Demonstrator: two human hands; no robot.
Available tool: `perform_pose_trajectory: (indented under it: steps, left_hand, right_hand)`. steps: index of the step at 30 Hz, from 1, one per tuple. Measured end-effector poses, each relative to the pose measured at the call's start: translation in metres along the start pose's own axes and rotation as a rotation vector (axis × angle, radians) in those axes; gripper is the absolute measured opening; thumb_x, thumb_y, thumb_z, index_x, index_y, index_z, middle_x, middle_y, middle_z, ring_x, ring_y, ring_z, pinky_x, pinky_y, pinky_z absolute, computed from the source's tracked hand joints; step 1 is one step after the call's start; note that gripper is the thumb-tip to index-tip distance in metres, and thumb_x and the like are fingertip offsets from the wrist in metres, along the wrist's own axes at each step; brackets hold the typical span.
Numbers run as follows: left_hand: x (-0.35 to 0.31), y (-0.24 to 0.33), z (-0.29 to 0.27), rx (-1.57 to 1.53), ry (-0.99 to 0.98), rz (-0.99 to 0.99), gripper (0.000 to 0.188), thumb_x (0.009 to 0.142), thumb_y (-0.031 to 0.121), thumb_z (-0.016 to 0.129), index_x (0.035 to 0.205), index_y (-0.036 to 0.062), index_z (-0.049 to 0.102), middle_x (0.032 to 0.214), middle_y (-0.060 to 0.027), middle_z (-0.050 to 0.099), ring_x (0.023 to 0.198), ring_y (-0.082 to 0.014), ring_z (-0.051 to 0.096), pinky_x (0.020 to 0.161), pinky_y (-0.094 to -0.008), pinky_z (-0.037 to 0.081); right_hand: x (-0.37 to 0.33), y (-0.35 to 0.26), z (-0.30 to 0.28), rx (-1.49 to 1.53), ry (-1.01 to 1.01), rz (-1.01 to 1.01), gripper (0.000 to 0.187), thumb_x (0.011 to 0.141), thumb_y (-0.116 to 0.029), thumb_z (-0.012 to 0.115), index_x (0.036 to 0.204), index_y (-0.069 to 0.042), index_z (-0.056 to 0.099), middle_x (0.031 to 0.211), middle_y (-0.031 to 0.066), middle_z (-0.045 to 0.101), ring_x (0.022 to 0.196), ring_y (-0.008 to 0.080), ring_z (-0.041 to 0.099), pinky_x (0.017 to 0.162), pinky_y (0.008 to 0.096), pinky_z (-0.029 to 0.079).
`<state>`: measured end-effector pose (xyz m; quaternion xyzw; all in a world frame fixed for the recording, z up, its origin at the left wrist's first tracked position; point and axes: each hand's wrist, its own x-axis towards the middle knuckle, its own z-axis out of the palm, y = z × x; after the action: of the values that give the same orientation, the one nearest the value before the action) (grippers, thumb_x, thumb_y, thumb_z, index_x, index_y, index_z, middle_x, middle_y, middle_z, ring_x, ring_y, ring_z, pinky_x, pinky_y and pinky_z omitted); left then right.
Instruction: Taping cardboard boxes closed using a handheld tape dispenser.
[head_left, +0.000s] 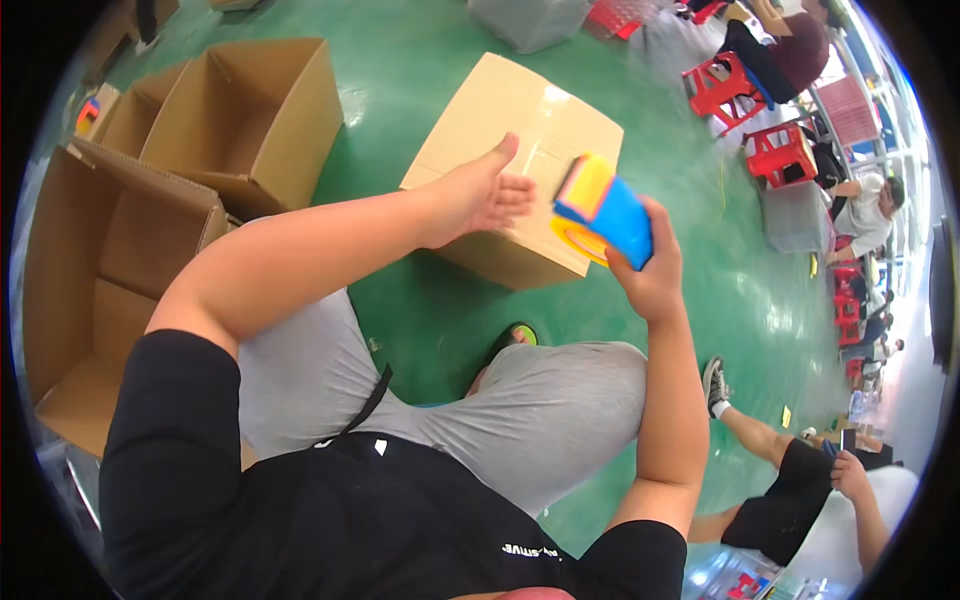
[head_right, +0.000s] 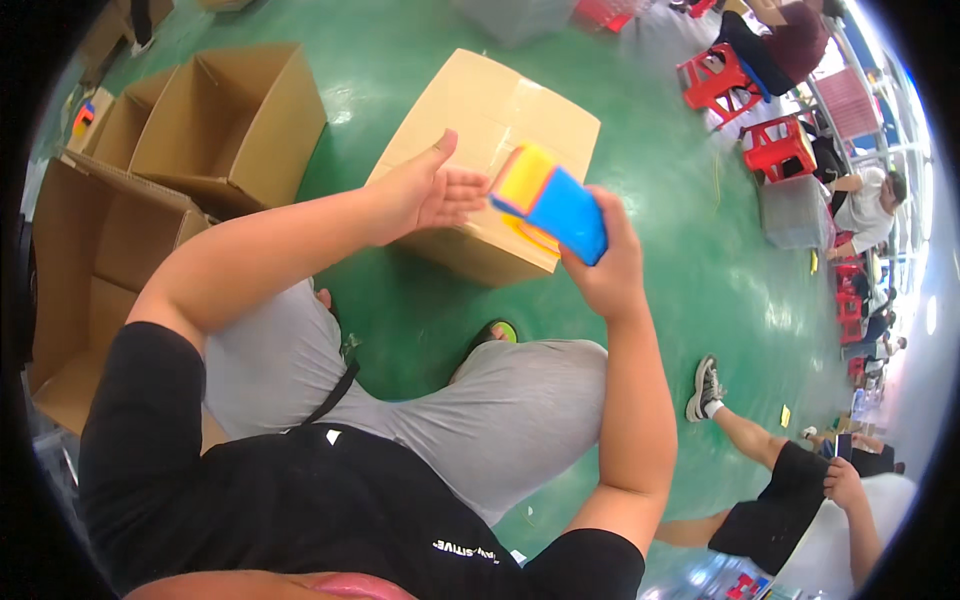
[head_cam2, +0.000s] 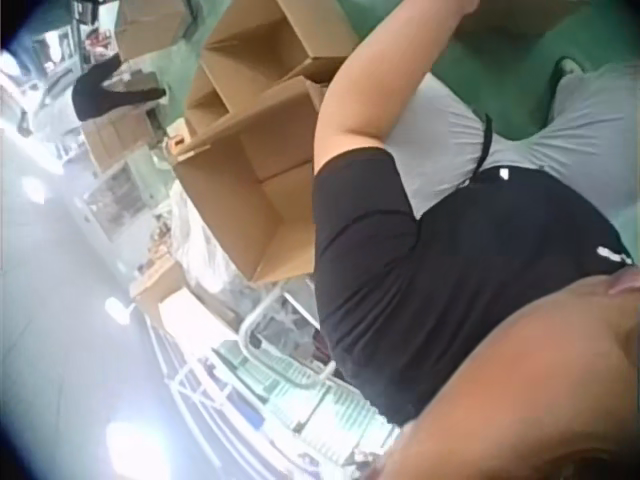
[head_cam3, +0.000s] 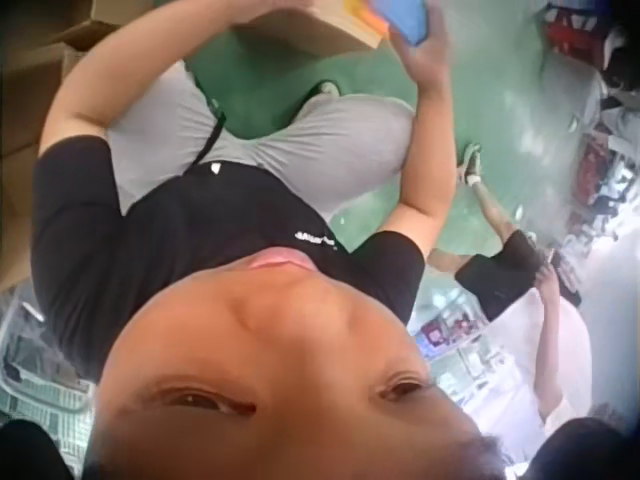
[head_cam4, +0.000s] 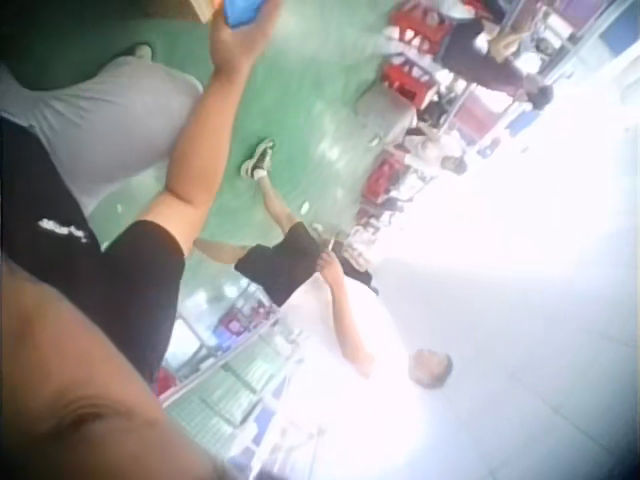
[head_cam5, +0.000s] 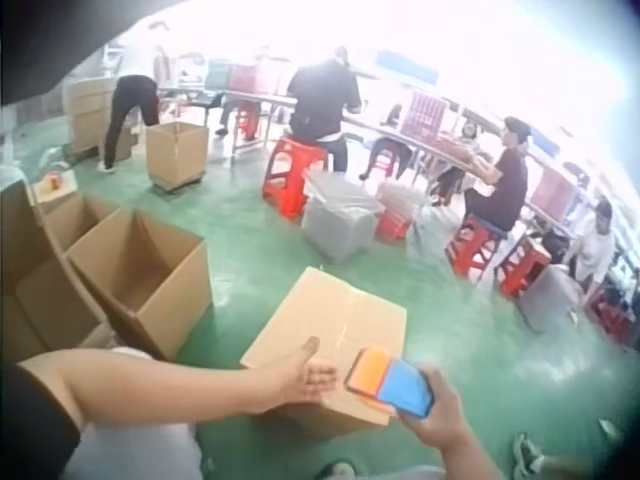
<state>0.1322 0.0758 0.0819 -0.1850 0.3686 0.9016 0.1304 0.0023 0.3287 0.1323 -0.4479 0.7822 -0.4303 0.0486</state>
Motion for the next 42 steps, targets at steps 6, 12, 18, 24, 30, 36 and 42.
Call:
perform_pose_trajectory:
  steps: [6,12,18,24,30,36,42]
  left_hand:
    - [-0.041,-0.024,0.014,0.255,0.179,0.082,0.041,0.098,0.035,0.059,0.124,0.0032,0.062,0.115,-0.0053,0.066,0.105,-0.0141,0.062,0.093,-0.0314,0.046]
    - [-0.039,-0.039,-0.001,0.566,0.343,0.308,0.03,0.096,0.031,0.064,0.103,0.0027,0.071,0.095,-0.0059,0.07,0.085,-0.0121,0.061,0.077,-0.0282,0.049]
    - [-0.051,-0.019,-0.024,0.314,0.352,0.289,0.021,0.089,0.024,0.07,0.09,0.0027,0.071,0.084,-0.0066,0.071,0.071,-0.0123,0.063,0.065,-0.0267,0.048]
    - [-0.059,0.007,-0.097,0.622,0.78,0.118,0.022,0.096,0.025,0.061,0.092,0.0057,0.07,0.09,-0.0046,0.072,0.077,-0.0145,0.062,0.072,-0.03,0.048]
    - [-0.049,0.014,-0.145,0.587,0.726,-0.042,0.022,0.098,0.024,0.054,0.102,0.0063,0.066,0.094,-0.003,0.072,0.083,-0.015,0.062,0.074,-0.0321,0.048]
    - [-0.037,0.014,-0.154,0.418,0.796,-0.244,0.017,0.094,0.02,0.054,0.095,0.0075,0.065,0.088,-0.0032,0.072,0.075,-0.0164,0.064,0.065,-0.0315,0.045]
    - [-0.029,-0.003,-0.162,0.538,0.815,-0.166,0.016,0.094,0.02,0.053,0.096,0.0098,0.065,0.087,-0.0022,0.071,0.068,-0.016,0.062,0.063,-0.0324,0.044]
  right_hand:
    - [0.004,-0.027,0.027,-0.348,-0.284,-0.11,0.064,0.064,0.001,0.069,0.124,-0.008,0.052,0.114,0.0174,0.061,0.103,0.04,0.057,0.097,0.0428,0.042]
    - [0.0,-0.035,0.039,-0.45,-0.366,-0.03,0.064,0.065,-0.005,0.074,0.125,-0.009,0.052,0.111,0.0182,0.062,0.104,0.0396,0.055,0.096,0.0438,0.042]
    - [-0.006,-0.037,0.032,-0.421,-0.33,-0.06,0.064,0.066,-0.011,0.075,0.126,-0.009,0.052,0.109,0.0182,0.063,0.099,0.0402,0.055,0.091,0.0456,0.044]
    - [-0.032,0.009,-0.028,-0.575,-0.435,0.044,0.059,0.065,-0.008,0.072,0.121,-0.008,0.055,0.106,0.0163,0.064,0.098,0.0385,0.054,0.091,0.0439,0.045]
    - [-0.04,0.01,-0.025,-0.575,-0.433,0.186,0.058,0.063,-0.005,0.071,0.119,-0.007,0.057,0.104,0.0163,0.064,0.097,0.0402,0.055,0.09,0.0432,0.045]
    - [-0.03,0.026,-0.016,-0.604,-0.49,0.087,0.052,0.064,-0.004,0.068,0.115,-0.007,0.058,0.101,0.0161,0.065,0.094,0.0404,0.055,0.085,0.0427,0.044]
    - [-0.024,0.018,-0.013,-0.61,-0.496,0.134,0.047,0.064,-0.005,0.066,0.111,-0.007,0.058,0.097,0.0157,0.065,0.089,0.0382,0.056,0.085,0.0411,0.043]
